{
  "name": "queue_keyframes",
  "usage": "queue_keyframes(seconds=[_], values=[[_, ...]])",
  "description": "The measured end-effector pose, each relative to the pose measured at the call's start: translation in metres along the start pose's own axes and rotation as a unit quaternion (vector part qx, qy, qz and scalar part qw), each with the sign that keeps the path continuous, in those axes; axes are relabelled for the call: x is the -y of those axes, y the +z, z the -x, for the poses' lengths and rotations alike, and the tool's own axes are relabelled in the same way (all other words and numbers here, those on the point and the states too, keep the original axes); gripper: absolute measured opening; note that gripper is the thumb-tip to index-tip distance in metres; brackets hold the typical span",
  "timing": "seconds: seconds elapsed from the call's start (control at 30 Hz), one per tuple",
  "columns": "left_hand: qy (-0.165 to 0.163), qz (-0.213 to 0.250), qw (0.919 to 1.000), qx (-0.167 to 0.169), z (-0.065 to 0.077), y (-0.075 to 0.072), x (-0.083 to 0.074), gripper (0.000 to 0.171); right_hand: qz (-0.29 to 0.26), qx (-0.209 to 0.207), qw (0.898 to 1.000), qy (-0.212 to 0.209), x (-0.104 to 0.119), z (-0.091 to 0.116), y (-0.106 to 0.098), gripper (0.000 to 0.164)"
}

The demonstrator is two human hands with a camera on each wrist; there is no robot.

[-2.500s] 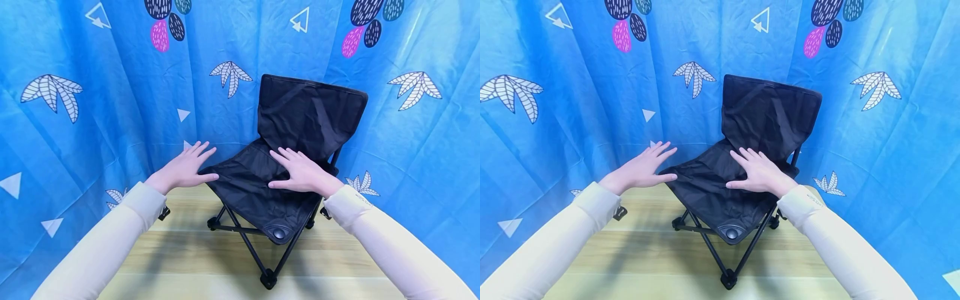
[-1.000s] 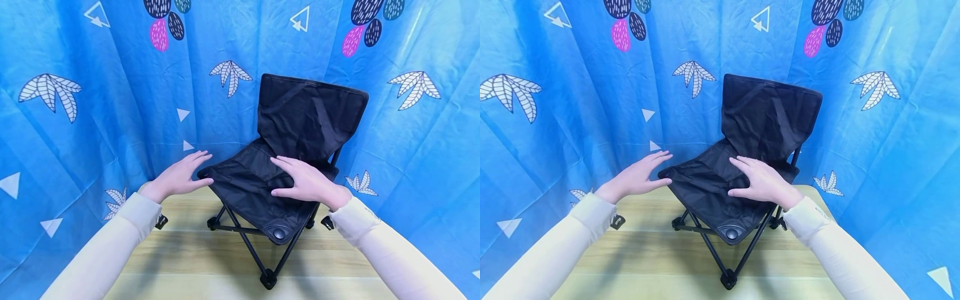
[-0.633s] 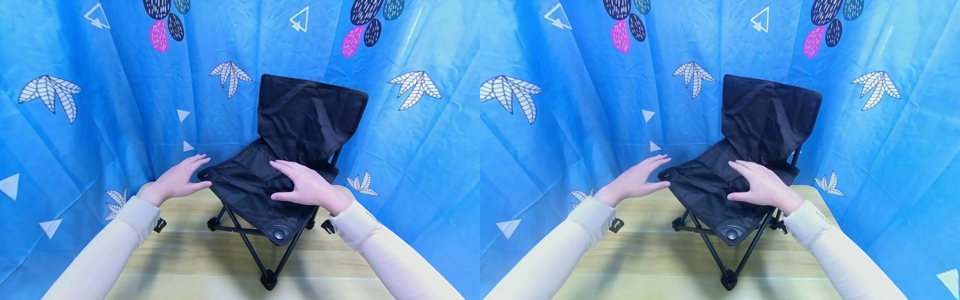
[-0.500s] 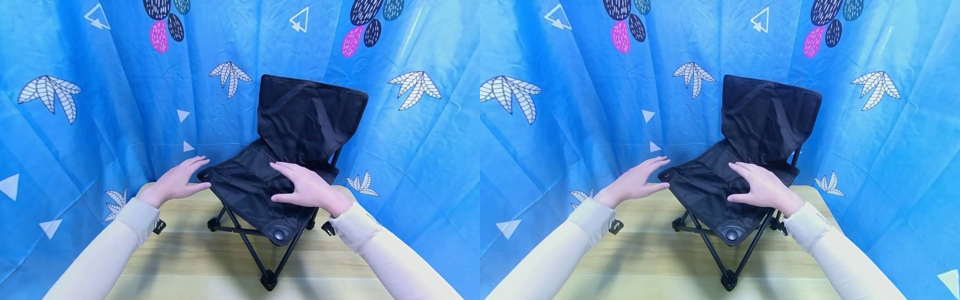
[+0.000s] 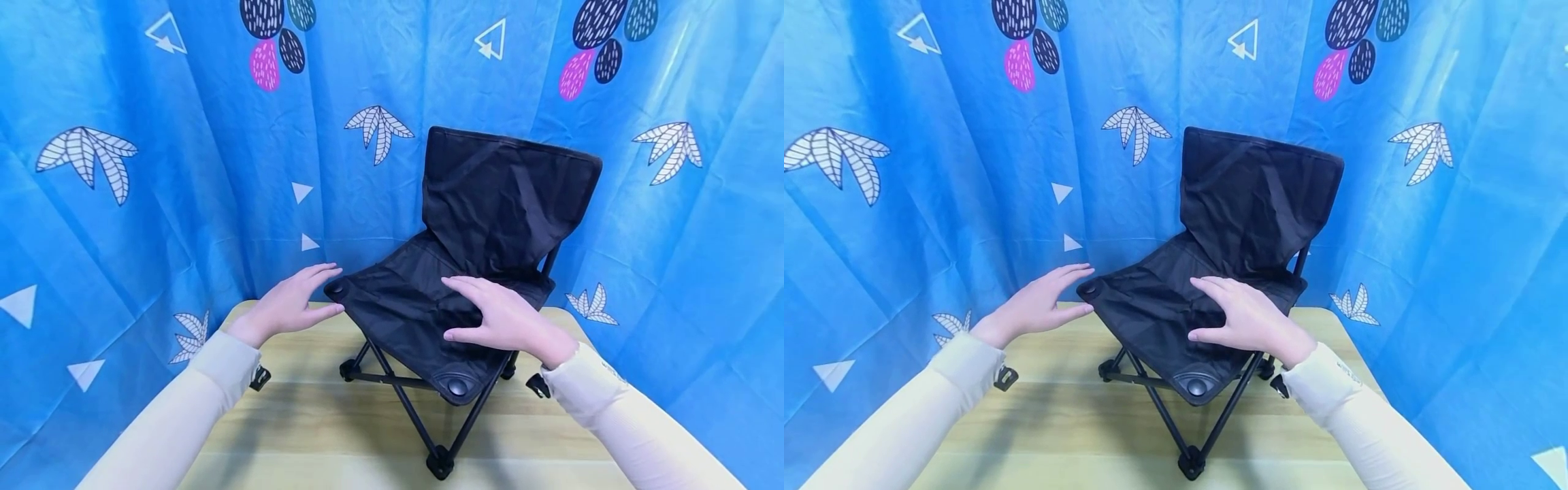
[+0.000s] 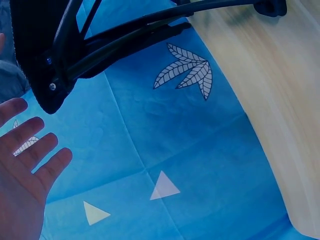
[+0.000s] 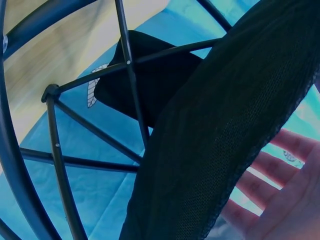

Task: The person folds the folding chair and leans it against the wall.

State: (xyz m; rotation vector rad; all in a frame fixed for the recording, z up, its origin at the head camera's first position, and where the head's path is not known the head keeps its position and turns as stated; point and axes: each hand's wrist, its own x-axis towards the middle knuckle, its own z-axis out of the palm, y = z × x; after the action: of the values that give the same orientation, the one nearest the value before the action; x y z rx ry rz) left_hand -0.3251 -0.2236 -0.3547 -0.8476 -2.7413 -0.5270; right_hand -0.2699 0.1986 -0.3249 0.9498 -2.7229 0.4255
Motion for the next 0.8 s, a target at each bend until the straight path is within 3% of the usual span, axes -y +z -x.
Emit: queue_keyframes(seconds=[0.43, 0.8], values=[[-0.017, 0.015, 0.9996, 0.018, 0.004, 0.003, -0.002, 0.081, -0.015, 0.009, 1.000, 0.010, 0.003, 0.008, -0.001, 0.087], [0.000, 0.022, 0.9998, -0.002, 0.001, 0.005, -0.007, 0.081, -0.018, 0.009, 1.000, -0.006, 0.007, 0.015, -0.001, 0.084]])
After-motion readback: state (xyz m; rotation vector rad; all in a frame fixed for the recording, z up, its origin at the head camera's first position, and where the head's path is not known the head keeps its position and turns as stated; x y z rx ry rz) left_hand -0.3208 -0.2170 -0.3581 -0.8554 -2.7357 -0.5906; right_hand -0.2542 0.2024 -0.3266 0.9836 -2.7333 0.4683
